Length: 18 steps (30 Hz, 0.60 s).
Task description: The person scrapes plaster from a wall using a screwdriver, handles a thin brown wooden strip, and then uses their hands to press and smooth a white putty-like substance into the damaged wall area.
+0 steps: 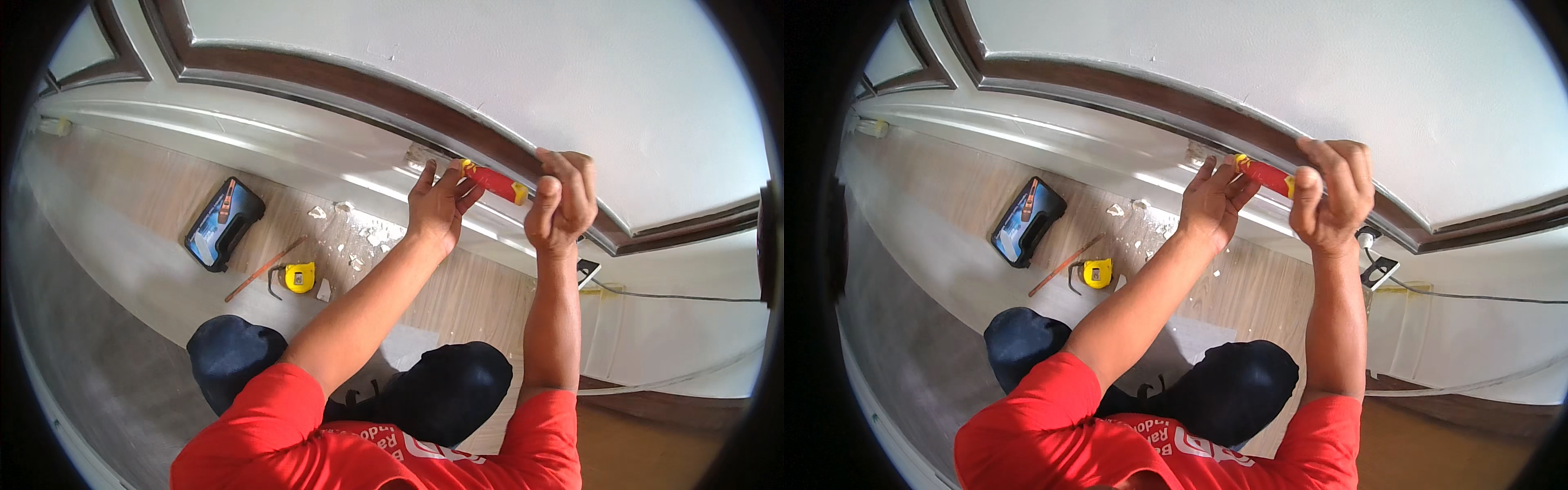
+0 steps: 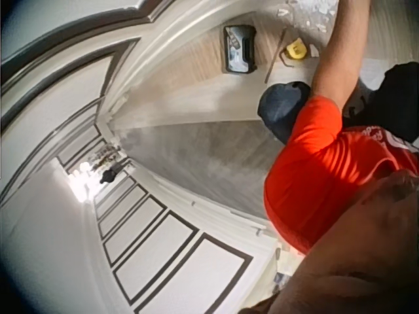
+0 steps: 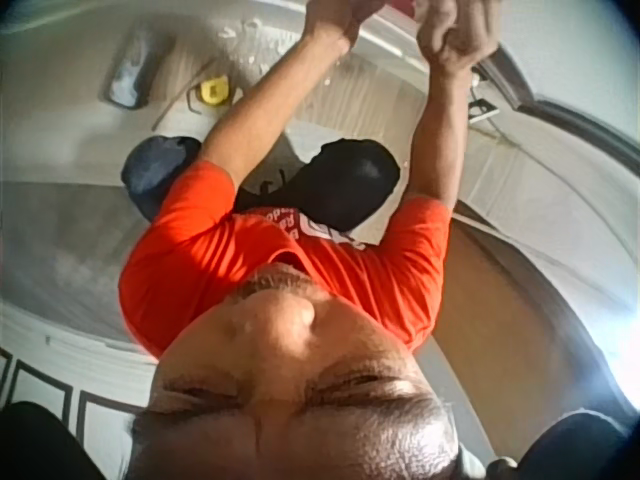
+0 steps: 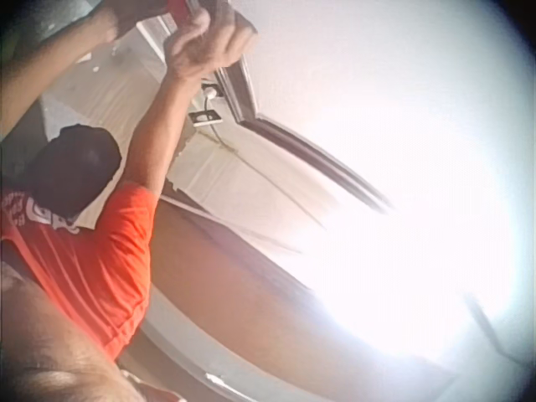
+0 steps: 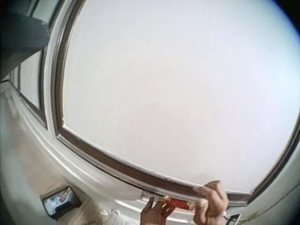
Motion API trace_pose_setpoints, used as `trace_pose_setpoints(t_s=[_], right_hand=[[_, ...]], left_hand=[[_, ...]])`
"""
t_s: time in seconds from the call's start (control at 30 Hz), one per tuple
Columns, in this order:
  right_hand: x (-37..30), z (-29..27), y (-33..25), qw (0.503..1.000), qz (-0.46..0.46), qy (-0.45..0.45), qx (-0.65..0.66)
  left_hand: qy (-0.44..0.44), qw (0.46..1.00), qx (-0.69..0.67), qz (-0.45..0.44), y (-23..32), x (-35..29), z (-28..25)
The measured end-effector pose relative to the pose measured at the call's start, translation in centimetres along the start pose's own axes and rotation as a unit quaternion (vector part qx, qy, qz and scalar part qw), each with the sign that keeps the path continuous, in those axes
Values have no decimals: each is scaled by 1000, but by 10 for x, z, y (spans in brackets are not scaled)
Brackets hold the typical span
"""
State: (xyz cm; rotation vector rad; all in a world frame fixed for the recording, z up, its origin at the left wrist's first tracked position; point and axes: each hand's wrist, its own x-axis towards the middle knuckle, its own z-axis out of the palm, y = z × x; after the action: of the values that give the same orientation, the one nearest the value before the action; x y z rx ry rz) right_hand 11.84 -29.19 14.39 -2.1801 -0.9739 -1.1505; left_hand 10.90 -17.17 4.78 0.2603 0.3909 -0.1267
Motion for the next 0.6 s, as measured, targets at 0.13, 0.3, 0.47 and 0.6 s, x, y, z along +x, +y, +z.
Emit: trace_pose_setpoints(t_s=[0.13,0.3,0.47,0.6], right_hand=[[-9,31,11,994,-54,-85,-46],[-10,37,-5,995,-37,-76,-49],[-22,20,-33,979,143,-96,-110],[-35,0,-34,972,166,-148,-81]], left_hand=[[-17,999,-10,26,-3,8,-15],[9,1000,-6,-1,9,11,-10],[-51,999,-2,-1,-2,-10,-11],[-82,996,25,-35,-5,-14,-15]])
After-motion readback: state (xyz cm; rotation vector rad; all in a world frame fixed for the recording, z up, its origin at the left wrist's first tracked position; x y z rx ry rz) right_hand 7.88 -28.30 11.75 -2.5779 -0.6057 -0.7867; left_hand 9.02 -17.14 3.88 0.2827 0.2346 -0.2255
